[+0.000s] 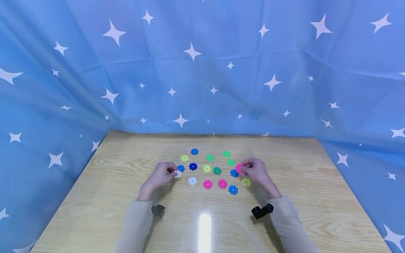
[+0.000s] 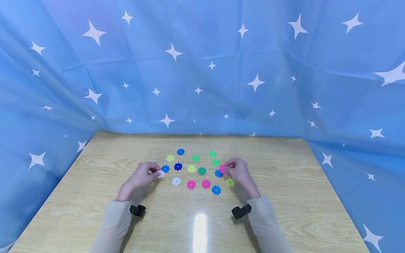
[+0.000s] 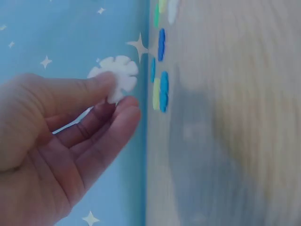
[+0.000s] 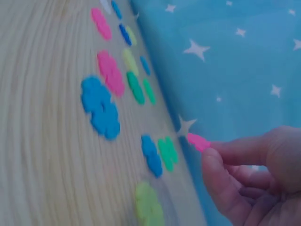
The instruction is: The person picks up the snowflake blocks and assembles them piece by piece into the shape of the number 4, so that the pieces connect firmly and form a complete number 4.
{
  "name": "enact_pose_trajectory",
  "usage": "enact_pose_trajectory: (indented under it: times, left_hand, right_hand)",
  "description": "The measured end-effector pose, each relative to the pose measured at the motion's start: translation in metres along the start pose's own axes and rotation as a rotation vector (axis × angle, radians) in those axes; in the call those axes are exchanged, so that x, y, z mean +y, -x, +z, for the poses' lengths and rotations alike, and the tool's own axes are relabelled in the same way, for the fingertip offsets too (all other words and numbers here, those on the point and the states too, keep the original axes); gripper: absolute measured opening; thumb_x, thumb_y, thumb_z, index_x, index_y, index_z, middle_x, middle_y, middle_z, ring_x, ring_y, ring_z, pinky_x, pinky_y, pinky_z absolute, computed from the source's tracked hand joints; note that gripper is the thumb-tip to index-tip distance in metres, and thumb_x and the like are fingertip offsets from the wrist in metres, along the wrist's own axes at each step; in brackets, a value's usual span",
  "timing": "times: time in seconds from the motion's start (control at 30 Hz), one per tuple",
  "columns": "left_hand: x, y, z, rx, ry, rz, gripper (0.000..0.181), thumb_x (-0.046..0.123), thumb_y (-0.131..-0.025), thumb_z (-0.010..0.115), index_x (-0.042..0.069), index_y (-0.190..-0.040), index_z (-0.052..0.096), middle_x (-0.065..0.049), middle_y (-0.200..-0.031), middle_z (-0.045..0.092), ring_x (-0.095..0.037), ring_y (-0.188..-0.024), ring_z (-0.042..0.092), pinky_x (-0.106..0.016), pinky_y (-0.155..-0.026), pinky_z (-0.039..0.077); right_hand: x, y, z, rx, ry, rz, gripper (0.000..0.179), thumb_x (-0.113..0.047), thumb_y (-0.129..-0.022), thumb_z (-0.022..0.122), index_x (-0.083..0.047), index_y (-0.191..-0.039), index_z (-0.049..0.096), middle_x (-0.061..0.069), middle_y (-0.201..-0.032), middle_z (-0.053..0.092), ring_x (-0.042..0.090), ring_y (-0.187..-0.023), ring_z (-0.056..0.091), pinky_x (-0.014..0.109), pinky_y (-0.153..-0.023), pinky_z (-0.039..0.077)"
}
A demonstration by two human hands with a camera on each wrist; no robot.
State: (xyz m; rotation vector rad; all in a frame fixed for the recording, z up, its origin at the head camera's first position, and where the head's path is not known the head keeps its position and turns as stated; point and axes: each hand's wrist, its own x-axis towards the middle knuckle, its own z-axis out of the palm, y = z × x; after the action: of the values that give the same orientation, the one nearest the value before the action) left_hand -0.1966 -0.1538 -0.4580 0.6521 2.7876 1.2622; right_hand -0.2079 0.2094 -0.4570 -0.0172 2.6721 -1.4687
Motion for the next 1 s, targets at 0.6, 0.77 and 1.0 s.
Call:
enact_pose_trajectory:
  times: [0.6, 0.77, 1.0]
  left_hand:
    - [0.047, -0.022, 0.021, 0.056, 0.089, 0.107, 0.005, -0.001, -0.084, 0.066, -0.001, -0.088, 0.068, -0.005, -0.079, 0.064, -0.013, -0.071, 0.057, -0.021, -0.061, 0.053]
    - [0.057, -0.026, 0.028, 0.063, 0.137, 0.115, 0.005, -0.001, -0.083, 0.066, -0.002, -0.089, 0.068, -0.006, -0.080, 0.064, -0.014, -0.071, 0.058, -0.020, -0.061, 0.054]
    - [0.065, -0.032, 0.034, 0.073, 0.152, 0.192, 0.005, -0.001, -0.083, 0.067, -0.002, -0.088, 0.068, -0.007, -0.078, 0.063, -0.012, -0.066, 0.055, -0.020, -0.057, 0.052]
  right_hand:
    - [-0.044, 0.016, 0.025, -0.115, -0.312, -0.053, 0.020, -0.001, -0.089, 0.060, 0.011, -0.104, 0.058, 0.018, -0.074, 0.063, 0.030, -0.065, 0.064, 0.045, -0.065, 0.058]
    - [-0.053, 0.019, 0.032, -0.129, -0.351, -0.080, 0.020, -0.001, -0.089, 0.060, 0.012, -0.104, 0.058, 0.007, -0.069, 0.063, 0.024, -0.063, 0.064, 0.040, -0.063, 0.059]
    - [-0.061, 0.020, 0.040, -0.150, -0.383, -0.090, 0.021, -0.003, -0.091, 0.059, 0.011, -0.107, 0.057, 0.012, -0.073, 0.064, 0.014, -0.060, 0.062, 0.032, -0.061, 0.059]
